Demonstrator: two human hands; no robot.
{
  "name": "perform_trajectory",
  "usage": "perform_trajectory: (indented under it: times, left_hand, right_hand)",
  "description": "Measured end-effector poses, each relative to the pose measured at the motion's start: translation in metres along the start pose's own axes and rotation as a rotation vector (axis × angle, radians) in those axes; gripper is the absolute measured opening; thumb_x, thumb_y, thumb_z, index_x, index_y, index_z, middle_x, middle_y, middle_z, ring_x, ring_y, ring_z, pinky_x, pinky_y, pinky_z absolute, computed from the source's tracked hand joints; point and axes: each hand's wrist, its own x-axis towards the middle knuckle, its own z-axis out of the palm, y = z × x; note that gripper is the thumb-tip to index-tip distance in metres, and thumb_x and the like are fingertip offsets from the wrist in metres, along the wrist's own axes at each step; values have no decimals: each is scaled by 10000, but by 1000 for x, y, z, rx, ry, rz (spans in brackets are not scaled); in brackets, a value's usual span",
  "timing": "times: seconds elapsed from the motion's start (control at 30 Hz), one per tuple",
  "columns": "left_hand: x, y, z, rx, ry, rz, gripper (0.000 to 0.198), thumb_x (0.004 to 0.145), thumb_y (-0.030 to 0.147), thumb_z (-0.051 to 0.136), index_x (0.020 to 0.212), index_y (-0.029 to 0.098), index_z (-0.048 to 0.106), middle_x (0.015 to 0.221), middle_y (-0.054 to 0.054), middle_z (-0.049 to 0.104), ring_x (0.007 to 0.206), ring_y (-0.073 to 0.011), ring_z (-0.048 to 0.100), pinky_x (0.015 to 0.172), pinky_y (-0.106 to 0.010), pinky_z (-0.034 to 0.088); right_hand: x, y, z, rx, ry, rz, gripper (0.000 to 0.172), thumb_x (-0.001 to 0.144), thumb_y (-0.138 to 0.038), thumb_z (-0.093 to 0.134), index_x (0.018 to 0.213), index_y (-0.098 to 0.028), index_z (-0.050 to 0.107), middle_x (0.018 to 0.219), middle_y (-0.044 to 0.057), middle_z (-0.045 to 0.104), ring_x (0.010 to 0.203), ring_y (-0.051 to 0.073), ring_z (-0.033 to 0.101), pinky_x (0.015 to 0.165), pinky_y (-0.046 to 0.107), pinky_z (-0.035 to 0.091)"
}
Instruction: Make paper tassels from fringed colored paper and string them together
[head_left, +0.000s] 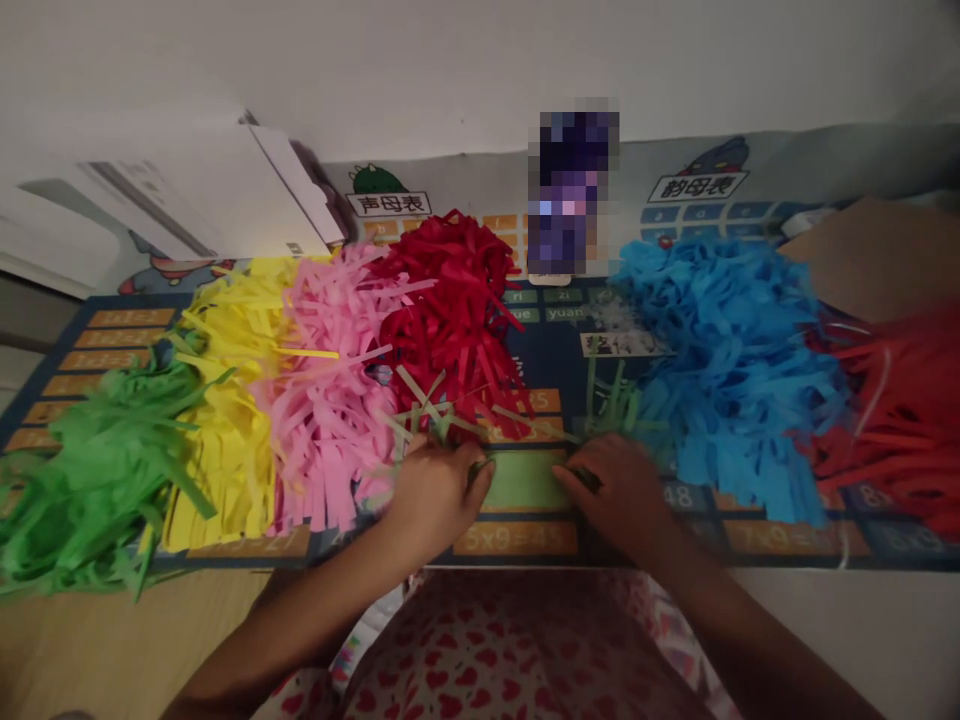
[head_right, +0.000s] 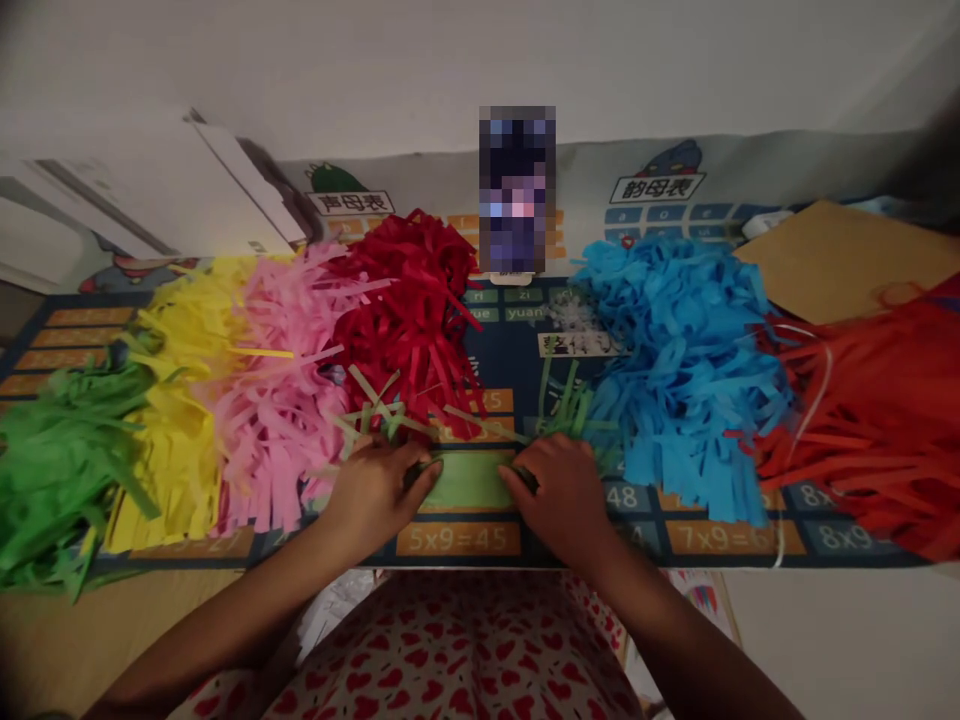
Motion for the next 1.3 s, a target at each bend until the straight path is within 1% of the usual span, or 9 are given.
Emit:
perform_trajectory:
  times: [0.63, 0.77, 0.83, 0.9, 1.0, 1.07, 1.13, 1.2, 1.3]
  left_hand:
    - [3, -1, 7, 54, 43, 23, 203, 906, 330, 515, 822, 199, 646, 639, -23, 687, 580, -201, 624, 751, -375, 408]
    - [-2, 3, 5, 154, 162, 39, 158, 892, 323, 567, 870, 182, 634, 712, -46, 690, 666, -224, 615, 762, -394, 390]
    - [-4, 5, 3, 238, 285, 127, 132, 894, 276, 575, 950, 172, 633, 883, -90, 698, 820, -258, 609, 797, -412, 377]
    - [-5, 6, 0, 301, 322, 322, 136, 908, 211, 551, 1015, 181, 628, 1030, -104, 674, 945, -265, 575, 829, -406, 370]
    - [-4, 5, -5, 347, 152, 598, 137, 924, 162, 514, 983, 186, 635, 985, -75, 672, 907, -225, 565, 811, -368, 380]
    - [-4, 5, -8, 381, 57, 643, 152, 928, 145, 498, 968, 178, 641, 912, -64, 675, 844, -212, 577, 807, -373, 387]
    - [-8, 6, -10, 421, 37, 623, 189, 920, 118, 492, 1016, 177, 644, 910, -66, 684, 850, -220, 597, 847, -400, 387]
    - [-15, 6, -11, 458, 52, 594, 234, 908, 101, 497, 1079, 170, 640, 963, -77, 696, 909, -239, 614, 910, -441, 370]
    - [-28, 2, -9, 466, 93, 588, 310, 907, 81, 469, 1172, 146, 615, 1129, -116, 684, 1009, -257, 618, 994, -503, 309]
  right_hand:
    - [2, -1, 1, -46, 27, 1, 249, 884, -338, 619, 676, -202, 607, 702, 18, 606, 758, 215, 518, 676, 327, 256]
    - [1, -4, 5, -47, 79, 32, 170, 877, -310, 608, 748, -199, 605, 741, 20, 615, 771, 216, 541, 710, 334, 280]
    - [-1, -2, 5, -74, 151, 66, 127, 871, -314, 602, 853, -188, 606, 797, 33, 626, 796, 225, 559, 744, 345, 297]
    - [-2, 1, 1, -135, 210, 95, 171, 862, -336, 611, 923, -178, 595, 846, 52, 633, 833, 245, 570, 766, 361, 306]
    - [-6, 2, -12, -240, 250, 134, 202, 854, -343, 628, 953, -170, 595, 902, 83, 647, 886, 279, 576, 785, 388, 319]
    - [-11, -7, -20, -290, 287, 153, 223, 870, -320, 612, 1020, -155, 600, 991, 118, 657, 947, 299, 573, 845, 427, 323]
    - [-20, -22, -20, -296, 291, 54, 289, 900, -293, 572, 1153, -153, 583, 1136, 144, 641, 1061, 305, 552, 961, 484, 288]
    - [-31, -35, -14, -264, 213, -177, 394, 919, -333, 551, 1274, -162, 544, 1273, 146, 593, 1199, 303, 493, 1068, 524, 212]
    - [-44, -32, -6, -254, 88, -368, 455, 904, -431, 588, 1259, -146, 581, 1313, 142, 580, 1272, 299, 450, 1124, 528, 175]
